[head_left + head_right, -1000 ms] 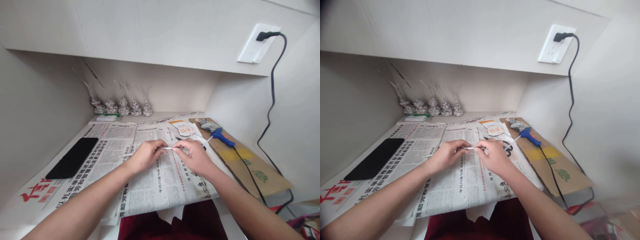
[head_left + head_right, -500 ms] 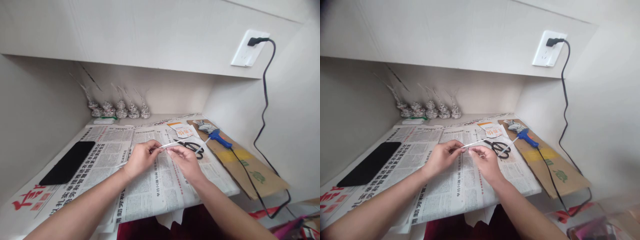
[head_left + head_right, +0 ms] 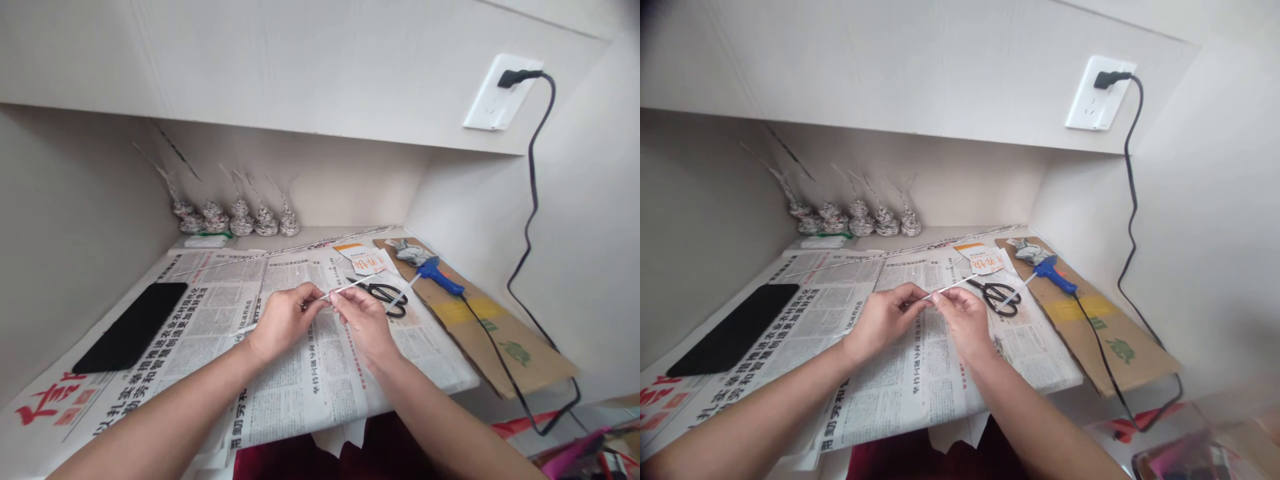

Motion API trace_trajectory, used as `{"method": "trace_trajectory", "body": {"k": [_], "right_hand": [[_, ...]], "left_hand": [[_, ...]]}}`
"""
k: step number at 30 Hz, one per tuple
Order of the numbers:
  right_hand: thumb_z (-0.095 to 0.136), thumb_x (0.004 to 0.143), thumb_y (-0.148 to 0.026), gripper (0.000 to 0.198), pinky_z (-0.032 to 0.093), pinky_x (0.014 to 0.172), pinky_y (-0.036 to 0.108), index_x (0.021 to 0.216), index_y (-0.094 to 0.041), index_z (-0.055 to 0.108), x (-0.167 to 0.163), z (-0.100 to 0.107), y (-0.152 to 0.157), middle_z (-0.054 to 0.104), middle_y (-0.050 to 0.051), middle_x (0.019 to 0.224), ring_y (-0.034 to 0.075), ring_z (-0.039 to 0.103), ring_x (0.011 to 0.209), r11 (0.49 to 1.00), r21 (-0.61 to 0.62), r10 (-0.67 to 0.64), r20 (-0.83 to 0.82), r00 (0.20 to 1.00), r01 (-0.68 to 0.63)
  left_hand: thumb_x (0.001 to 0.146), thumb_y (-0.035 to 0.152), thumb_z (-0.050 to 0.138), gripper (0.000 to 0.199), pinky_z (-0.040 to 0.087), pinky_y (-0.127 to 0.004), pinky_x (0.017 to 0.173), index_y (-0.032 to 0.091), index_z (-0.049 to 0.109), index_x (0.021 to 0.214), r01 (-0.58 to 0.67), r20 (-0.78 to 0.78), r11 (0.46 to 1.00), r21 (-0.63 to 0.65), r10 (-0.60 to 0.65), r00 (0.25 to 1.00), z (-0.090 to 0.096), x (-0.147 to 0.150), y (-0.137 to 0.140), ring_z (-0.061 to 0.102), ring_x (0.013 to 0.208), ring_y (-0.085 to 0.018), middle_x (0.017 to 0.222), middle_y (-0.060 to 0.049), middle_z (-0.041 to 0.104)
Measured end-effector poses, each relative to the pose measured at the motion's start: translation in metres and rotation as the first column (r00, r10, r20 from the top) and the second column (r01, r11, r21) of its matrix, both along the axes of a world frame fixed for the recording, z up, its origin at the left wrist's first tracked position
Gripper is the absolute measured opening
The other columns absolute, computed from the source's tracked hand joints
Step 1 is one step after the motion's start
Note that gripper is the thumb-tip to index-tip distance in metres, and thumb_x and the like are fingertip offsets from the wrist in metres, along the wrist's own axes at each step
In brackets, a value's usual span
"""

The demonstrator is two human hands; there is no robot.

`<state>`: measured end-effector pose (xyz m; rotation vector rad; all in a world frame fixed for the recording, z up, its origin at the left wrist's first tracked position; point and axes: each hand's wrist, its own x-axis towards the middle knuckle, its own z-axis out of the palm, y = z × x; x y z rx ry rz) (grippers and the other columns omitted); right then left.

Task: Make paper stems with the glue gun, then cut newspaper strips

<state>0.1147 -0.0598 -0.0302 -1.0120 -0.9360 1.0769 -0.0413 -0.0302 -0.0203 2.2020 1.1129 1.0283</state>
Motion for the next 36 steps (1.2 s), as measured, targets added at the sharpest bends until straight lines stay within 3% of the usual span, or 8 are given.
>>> {"method": "trace_trajectory", "body": {"k": [11,16,21,30,36], "right_hand": [[0.082,0.065,-0.028,0.014,0.039,0.059,0.025,0.068,-0.020,0.070,0.006,-0.003,0.002,0.066,-0.003,0.069,0.009,0.050,0.059,0.999,0.040,-0.020,-0.040,0.999,0.022],[0.082,0.068,-0.030,0.014,0.034,0.054,0.023,0.073,-0.021,0.072,0.011,-0.006,0.005,0.063,-0.003,0.065,0.008,0.048,0.057,0.999,0.014,0.034,-0.073,0.997,-0.034],[0.083,0.067,-0.031,0.017,0.035,0.054,0.023,0.076,-0.020,0.074,0.010,-0.007,0.007,0.069,0.001,0.080,0.010,0.052,0.063,0.998,-0.008,0.063,-0.102,0.993,-0.065],[0.083,0.067,-0.033,0.024,0.034,0.054,0.025,0.066,-0.019,0.064,0.017,-0.014,0.011,0.061,-0.004,0.060,0.009,0.046,0.053,1.000,-0.006,0.023,-0.088,0.996,-0.023],[0.083,0.068,-0.034,0.022,0.033,0.053,0.024,0.070,-0.018,0.068,0.020,-0.020,0.015,0.060,-0.003,0.061,0.009,0.046,0.054,0.998,-0.024,0.059,-0.114,0.992,-0.062]], "left_hand": [[0.089,0.031,0.059,0.013,0.044,-0.023,0.066,0.021,0.065,0.085,0.019,-0.019,0.999,0.037,-0.018,1.000,0.001,0.000,-0.001,0.064,0.067,-0.013,0.077,0.002,0.071],[0.091,0.032,0.058,0.013,0.044,-0.022,0.065,0.022,0.066,0.087,0.034,0.008,0.999,0.011,-0.034,0.999,0.000,0.000,0.001,0.064,0.067,-0.012,0.076,0.003,0.071],[0.092,0.032,0.055,0.017,0.045,-0.022,0.069,0.023,0.069,0.090,0.077,0.015,0.997,0.000,-0.077,0.997,-0.002,0.001,0.002,0.065,0.071,-0.013,0.081,0.002,0.073],[0.093,0.036,0.053,0.019,0.045,-0.025,0.071,0.024,0.068,0.094,0.061,-0.122,0.997,0.040,-0.056,0.991,-0.005,-0.001,0.004,0.066,0.076,-0.016,0.085,0.000,0.073],[0.093,0.034,0.052,0.019,0.045,-0.028,0.075,0.024,0.069,0.097,0.049,-0.204,0.996,0.076,-0.033,0.978,-0.008,-0.002,0.008,0.066,0.082,-0.018,0.089,-0.001,0.073]]}}
